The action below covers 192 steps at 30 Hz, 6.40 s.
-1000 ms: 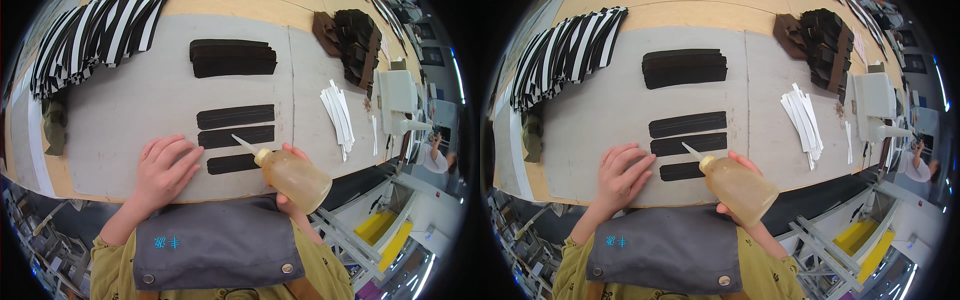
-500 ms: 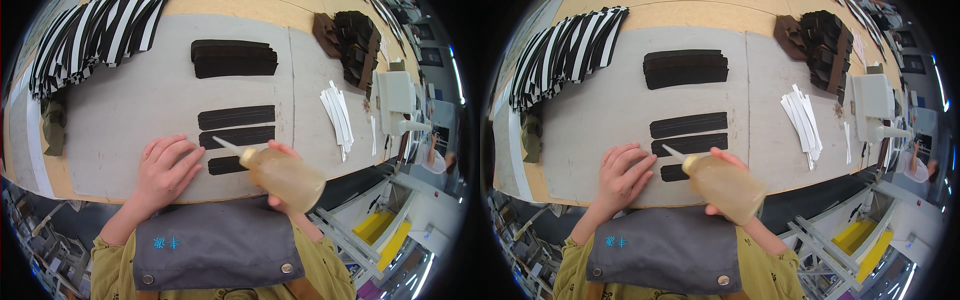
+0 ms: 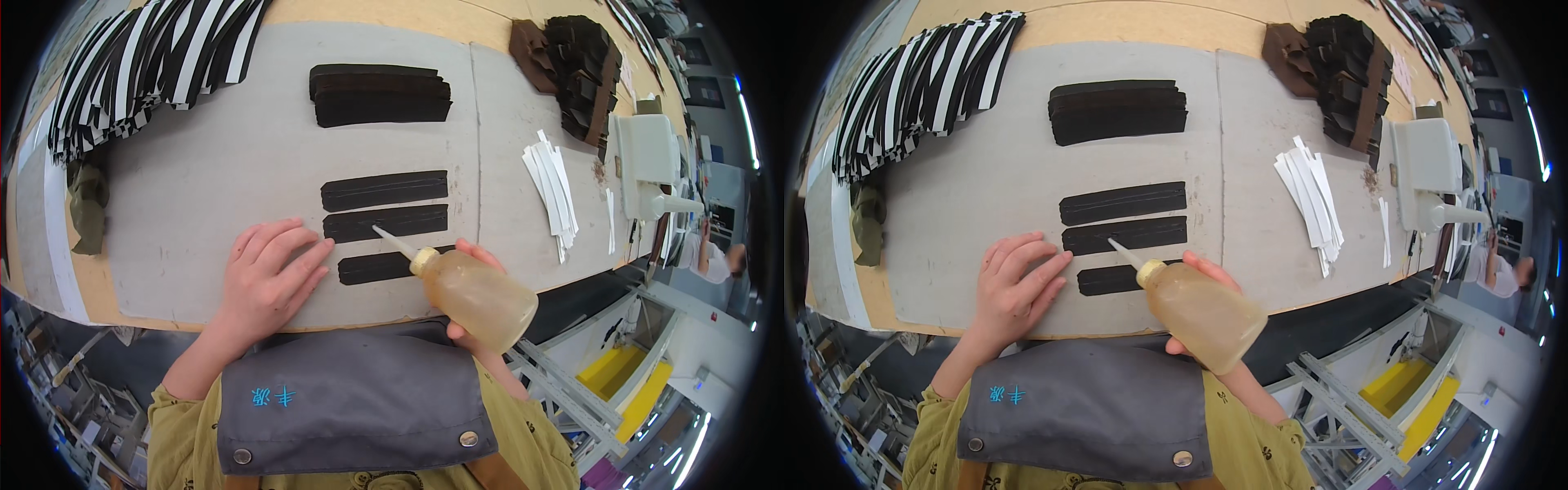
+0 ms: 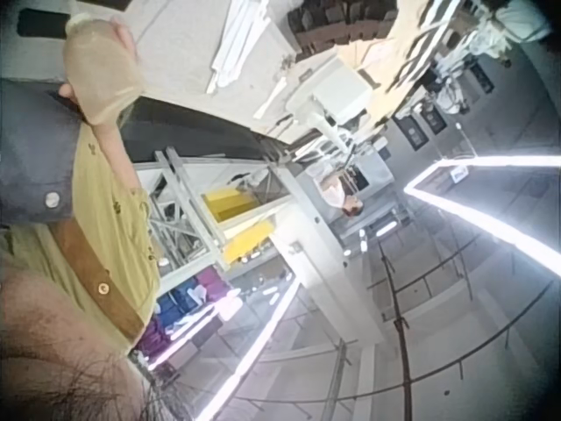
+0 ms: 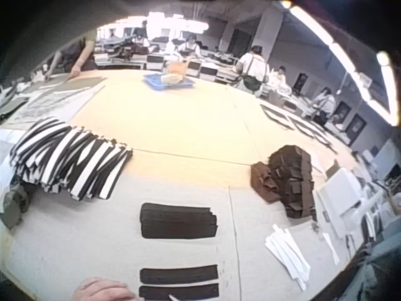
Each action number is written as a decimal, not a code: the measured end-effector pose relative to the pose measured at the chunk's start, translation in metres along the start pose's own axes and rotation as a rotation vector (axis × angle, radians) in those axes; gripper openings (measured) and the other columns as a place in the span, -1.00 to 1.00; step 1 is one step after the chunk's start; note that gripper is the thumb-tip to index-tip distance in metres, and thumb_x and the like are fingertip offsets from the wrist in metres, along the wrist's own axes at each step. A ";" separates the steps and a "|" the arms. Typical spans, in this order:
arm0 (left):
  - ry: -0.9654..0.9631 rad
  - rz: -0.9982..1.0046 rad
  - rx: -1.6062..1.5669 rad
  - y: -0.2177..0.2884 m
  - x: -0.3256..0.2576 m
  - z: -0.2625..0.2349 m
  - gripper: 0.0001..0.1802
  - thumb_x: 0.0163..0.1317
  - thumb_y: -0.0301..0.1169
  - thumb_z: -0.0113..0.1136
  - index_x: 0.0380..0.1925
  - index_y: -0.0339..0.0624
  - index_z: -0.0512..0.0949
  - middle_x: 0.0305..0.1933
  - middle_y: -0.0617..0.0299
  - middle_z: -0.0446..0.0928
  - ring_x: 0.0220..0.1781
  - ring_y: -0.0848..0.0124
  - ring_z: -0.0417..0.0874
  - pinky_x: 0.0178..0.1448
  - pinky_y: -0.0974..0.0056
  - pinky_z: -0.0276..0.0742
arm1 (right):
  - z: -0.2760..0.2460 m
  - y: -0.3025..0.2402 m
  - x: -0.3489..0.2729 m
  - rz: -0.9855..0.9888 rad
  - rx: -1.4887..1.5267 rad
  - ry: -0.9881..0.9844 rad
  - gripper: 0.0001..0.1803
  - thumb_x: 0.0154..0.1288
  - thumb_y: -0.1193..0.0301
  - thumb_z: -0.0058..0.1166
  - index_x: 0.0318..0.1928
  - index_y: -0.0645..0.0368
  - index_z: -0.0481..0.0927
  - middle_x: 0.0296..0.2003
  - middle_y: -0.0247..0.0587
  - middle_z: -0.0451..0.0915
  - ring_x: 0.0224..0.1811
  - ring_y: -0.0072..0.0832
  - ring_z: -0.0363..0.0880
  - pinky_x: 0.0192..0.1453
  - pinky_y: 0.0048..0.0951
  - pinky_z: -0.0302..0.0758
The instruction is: The person assembles small fabric strips by applying glue to black rectangular pieces and adhering white strips to them. They handle the materials one at a time, arranging them on a workbench in a factory setting.
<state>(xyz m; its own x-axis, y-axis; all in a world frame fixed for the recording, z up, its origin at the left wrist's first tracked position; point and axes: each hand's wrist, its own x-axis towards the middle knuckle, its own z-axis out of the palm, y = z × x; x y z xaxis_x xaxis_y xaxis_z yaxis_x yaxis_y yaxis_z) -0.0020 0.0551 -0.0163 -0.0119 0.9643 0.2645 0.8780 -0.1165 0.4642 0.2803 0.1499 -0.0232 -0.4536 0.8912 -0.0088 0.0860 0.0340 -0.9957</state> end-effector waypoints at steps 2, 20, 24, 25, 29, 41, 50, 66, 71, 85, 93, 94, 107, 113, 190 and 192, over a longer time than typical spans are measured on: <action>-0.001 0.000 -0.005 0.000 0.003 0.002 -0.65 0.15 -0.43 0.42 -0.01 -0.05 0.74 0.02 0.25 0.62 0.20 0.16 0.61 0.26 0.04 0.47 | -0.005 0.001 0.009 -0.077 -0.052 -0.121 0.30 -0.12 -0.19 0.62 0.48 0.33 0.27 0.34 -0.04 0.51 0.35 -0.29 0.51 0.38 -0.25 0.51; 0.008 0.000 0.073 0.004 -0.005 0.006 -0.63 0.14 -0.47 0.43 0.00 -0.06 0.75 0.03 0.24 0.62 0.22 0.15 0.62 0.29 0.06 0.45 | -0.182 -0.034 0.049 0.138 0.645 0.408 -0.08 0.46 -0.36 -0.08 0.34 0.28 0.44 -0.03 -0.08 0.68 -0.42 -0.51 0.55 -0.33 -0.48 0.53; 0.016 -0.005 0.075 0.008 -0.003 0.007 -0.65 0.14 -0.47 0.41 -0.01 -0.10 0.74 0.04 0.21 0.62 0.23 0.12 0.61 0.30 0.03 0.45 | -0.255 -0.033 0.064 0.228 -0.586 0.707 -0.03 0.36 -0.38 0.03 0.45 0.15 0.38 -0.05 -0.08 0.72 -0.21 -0.30 0.70 -0.19 -0.28 0.59; 0.016 0.001 0.077 0.008 -0.003 0.008 -0.64 0.14 -0.47 0.41 -0.01 -0.11 0.74 0.05 0.21 0.61 0.22 0.11 0.61 0.30 0.02 0.45 | -0.272 -0.031 0.067 0.243 -0.977 0.663 -0.03 0.32 -0.38 0.07 0.47 0.08 0.37 -0.07 -0.07 0.73 -0.12 -0.21 0.75 -0.13 -0.19 0.64; 0.023 0.023 0.078 0.005 -0.005 0.006 -0.56 0.11 -0.48 0.40 0.06 -0.14 0.71 0.10 0.13 0.59 0.22 0.08 0.60 0.30 0.01 0.45 | -0.240 -0.052 0.108 0.681 -1.617 0.361 -0.11 0.26 -0.22 0.26 0.52 -0.19 0.37 -0.01 -0.11 0.74 0.03 -0.13 0.71 0.05 -0.21 0.59; 0.084 -0.058 0.104 0.003 -0.016 0.010 -0.49 0.09 -0.53 0.39 0.13 -0.17 0.68 0.12 0.07 0.58 0.12 0.10 0.60 0.24 0.06 0.48 | -0.192 -0.008 0.137 0.073 -1.074 0.183 -0.68 0.25 0.18 0.41 -0.21 0.15 0.67 -0.25 -0.16 0.65 -0.14 -0.16 0.64 -0.01 -0.19 0.52; 0.110 -0.099 0.116 0.009 -0.015 0.011 -0.57 0.12 -0.50 0.41 0.06 -0.15 0.71 0.12 0.10 0.60 0.12 0.11 0.61 0.20 0.06 0.51 | -0.196 0.006 0.133 -0.233 -1.190 0.238 -0.79 0.32 0.27 0.32 -0.17 0.08 0.63 -0.27 -0.23 0.66 -0.14 -0.18 0.65 0.04 -0.12 0.44; 0.241 -0.091 -0.253 0.066 0.004 -0.006 -0.60 0.18 -0.60 0.33 0.07 -0.24 0.68 0.13 0.04 0.61 0.11 0.11 0.65 0.18 0.12 0.58 | -0.127 -0.069 0.090 -0.060 -0.331 -0.082 -0.82 0.58 0.43 0.05 0.09 0.14 0.57 -0.30 -0.31 0.57 -0.30 -0.51 0.55 -0.17 -0.44 0.49; -0.121 -0.132 -0.803 0.094 0.040 0.010 -0.26 0.33 -0.26 0.33 0.45 -0.28 0.34 0.33 -0.09 0.50 0.39 0.05 0.51 0.46 0.05 0.39 | -0.051 -0.067 0.058 0.358 0.424 -0.553 -0.81 0.63 0.33 0.01 0.11 0.08 0.48 -0.35 -0.51 0.42 -0.43 -0.79 0.29 -0.37 -0.64 0.26; -0.219 -0.532 -1.312 0.108 0.026 0.017 -0.44 0.67 -0.14 -0.22 0.47 -0.26 0.32 0.42 0.10 0.40 0.29 0.35 0.51 0.26 0.23 0.51 | -0.010 -0.051 0.033 0.559 0.397 -0.705 -0.61 0.71 0.22 -0.14 0.21 0.26 0.55 -0.03 -0.23 0.65 -0.02 -0.55 0.61 0.10 -0.46 0.56; -0.050 -0.446 -1.591 0.104 0.013 0.030 -0.39 0.59 -0.26 -0.24 0.53 -0.33 0.23 0.41 0.03 0.42 0.46 0.27 0.38 0.55 0.09 0.24 | -0.013 -0.051 0.025 0.353 0.349 -0.510 -0.64 0.72 0.23 -0.15 0.14 0.24 0.58 -0.22 -0.27 0.66 -0.20 -0.57 0.62 -0.04 -0.50 0.56; -0.037 -0.427 -1.628 0.104 0.013 0.030 -0.39 0.58 -0.26 -0.23 0.53 -0.32 0.22 0.41 0.01 0.42 0.47 0.26 0.38 0.55 0.07 0.24 | -0.015 -0.053 0.025 0.374 0.361 -0.487 -0.66 0.72 0.24 -0.16 0.12 0.21 0.58 -0.28 -0.26 0.65 -0.27 -0.57 0.62 -0.11 -0.50 0.56; 0.032 -0.685 -1.731 0.111 0.010 0.029 -0.11 0.37 0.35 0.11 0.41 -0.08 0.26 -0.25 0.47 0.28 -0.35 0.61 0.23 -0.36 0.49 0.14 | -0.012 -0.065 0.024 0.274 0.102 -0.702 -0.77 0.68 0.29 -0.09 0.00 0.12 0.59 -0.50 -0.41 0.57 -0.51 -0.70 0.49 -0.37 -0.60 0.43; -0.103 -0.508 -1.231 0.118 0.022 0.025 -0.33 0.48 -0.01 -0.08 0.46 -0.12 0.26 -0.03 0.33 0.23 -0.13 0.60 0.29 0.04 0.40 0.30 | 0.002 -0.054 0.019 -0.072 -0.038 -0.723 -0.85 0.48 0.44 0.18 -0.01 0.15 0.66 -0.30 -0.26 0.70 -0.30 -0.51 0.62 -0.16 -0.47 0.55; 0.232 -0.008 0.136 0.039 -0.041 0.026 -0.70 0.15 -0.31 0.43 -0.07 0.07 0.78 -0.29 0.56 0.58 -0.46 0.53 0.39 -0.38 0.41 0.34 | 0.052 -0.033 0.063 -0.160 -0.800 -0.547 -0.81 0.41 0.30 0.23 -0.29 0.16 0.62 -0.39 -0.19 0.66 -0.42 -0.18 0.66 -0.38 -0.21 0.54; 0.228 -0.012 0.133 0.039 -0.041 0.026 -0.69 0.16 -0.32 0.42 -0.05 0.07 0.78 -0.29 0.55 0.58 -0.46 0.53 0.39 -0.38 0.41 0.34 | 0.053 -0.032 0.062 -0.162 -0.805 -0.546 -0.81 0.41 0.30 0.23 -0.29 0.16 0.62 -0.40 -0.19 0.66 -0.42 -0.18 0.66 -0.38 -0.21 0.54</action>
<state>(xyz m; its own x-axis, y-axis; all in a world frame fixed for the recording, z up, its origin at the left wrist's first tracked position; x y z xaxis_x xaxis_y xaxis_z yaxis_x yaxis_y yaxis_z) 0.0446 0.0169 -0.0308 -0.1172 0.8851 0.4503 0.9320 -0.0586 0.3576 0.2026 0.1803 0.0031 -0.8433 0.5238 -0.1208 0.4726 0.6156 -0.6306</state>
